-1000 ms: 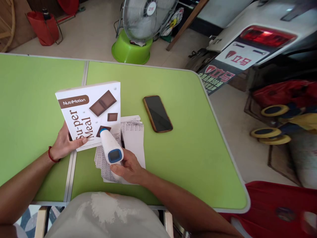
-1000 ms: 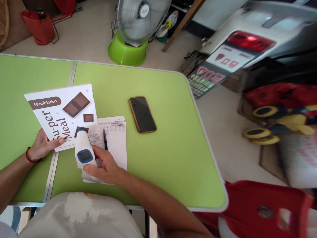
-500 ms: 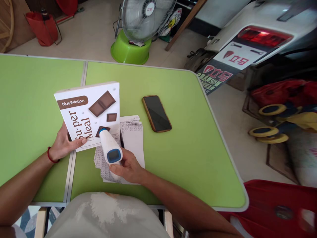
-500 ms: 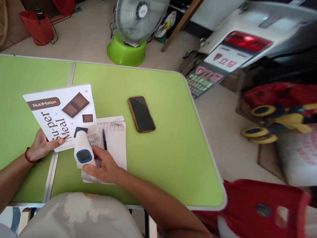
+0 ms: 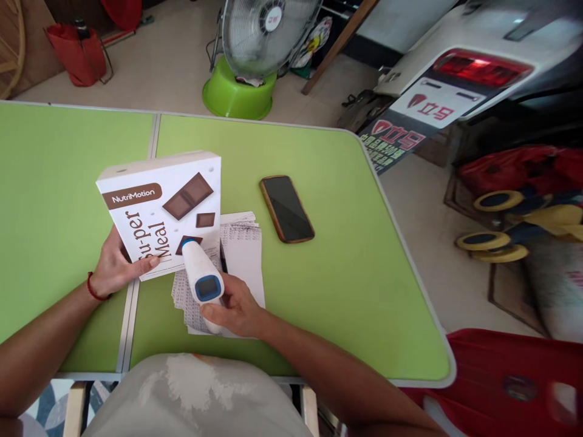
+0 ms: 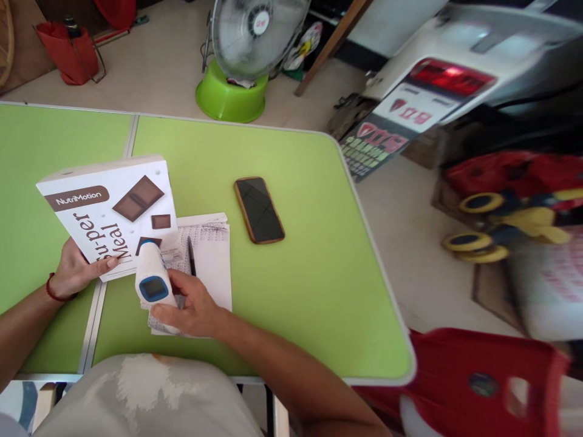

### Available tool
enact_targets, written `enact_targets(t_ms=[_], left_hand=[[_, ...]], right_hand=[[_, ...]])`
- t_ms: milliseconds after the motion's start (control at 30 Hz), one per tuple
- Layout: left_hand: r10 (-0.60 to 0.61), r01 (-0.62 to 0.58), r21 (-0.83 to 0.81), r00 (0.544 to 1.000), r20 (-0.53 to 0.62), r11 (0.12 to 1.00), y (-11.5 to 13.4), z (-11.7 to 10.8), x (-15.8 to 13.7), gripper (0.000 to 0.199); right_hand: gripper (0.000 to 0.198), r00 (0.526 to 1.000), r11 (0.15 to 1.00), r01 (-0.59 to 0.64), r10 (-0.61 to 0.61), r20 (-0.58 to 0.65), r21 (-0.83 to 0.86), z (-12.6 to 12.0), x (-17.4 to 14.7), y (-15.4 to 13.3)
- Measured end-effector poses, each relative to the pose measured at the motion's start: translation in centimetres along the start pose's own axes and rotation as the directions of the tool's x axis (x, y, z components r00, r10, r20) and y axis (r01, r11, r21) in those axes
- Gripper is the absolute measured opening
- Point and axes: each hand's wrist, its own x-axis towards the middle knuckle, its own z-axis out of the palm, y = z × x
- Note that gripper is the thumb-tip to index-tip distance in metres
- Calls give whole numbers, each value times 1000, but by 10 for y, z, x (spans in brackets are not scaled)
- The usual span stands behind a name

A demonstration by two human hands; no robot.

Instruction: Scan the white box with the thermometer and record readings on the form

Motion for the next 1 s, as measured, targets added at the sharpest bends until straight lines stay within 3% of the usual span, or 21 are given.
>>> enact_targets(t_ms=[200, 400, 567, 667, 767, 900, 1000], left_hand=[[44, -42, 37, 998, -46, 998, 0, 0, -3, 59], [177, -171, 109, 983, -42, 979, 2, -3, -3, 41], [217, -199, 142, 969, -120, 970, 0, -6, 0, 38], [210, -181, 158, 957, -198, 971, 0, -7, 5, 41], [225, -169, 223, 941, -253, 960, -1, -9, 11, 52], [277, -173, 323, 908, -313, 931, -9, -12, 17, 64], [303, -182, 358, 897, -321, 916, -10, -12, 20, 61]], right_hand=[[29, 1000, 1000, -20, 20, 12, -9, 0, 1, -1], [23, 999, 998, 45, -45, 5, -40, -3, -1, -3], [31, 988, 957, 95, -124, -91, -274, -20, 3, -5], [32, 965, 855, 62, -183, -187, -515, -40, 6, -3], [40, 917, 713, -60, -238, -321, -699, -63, 7, 2], [43, 896, 498, -257, -198, -398, -828, -83, 7, 10], [42, 893, 359, -325, -187, -409, -875, -86, 8, 14]])
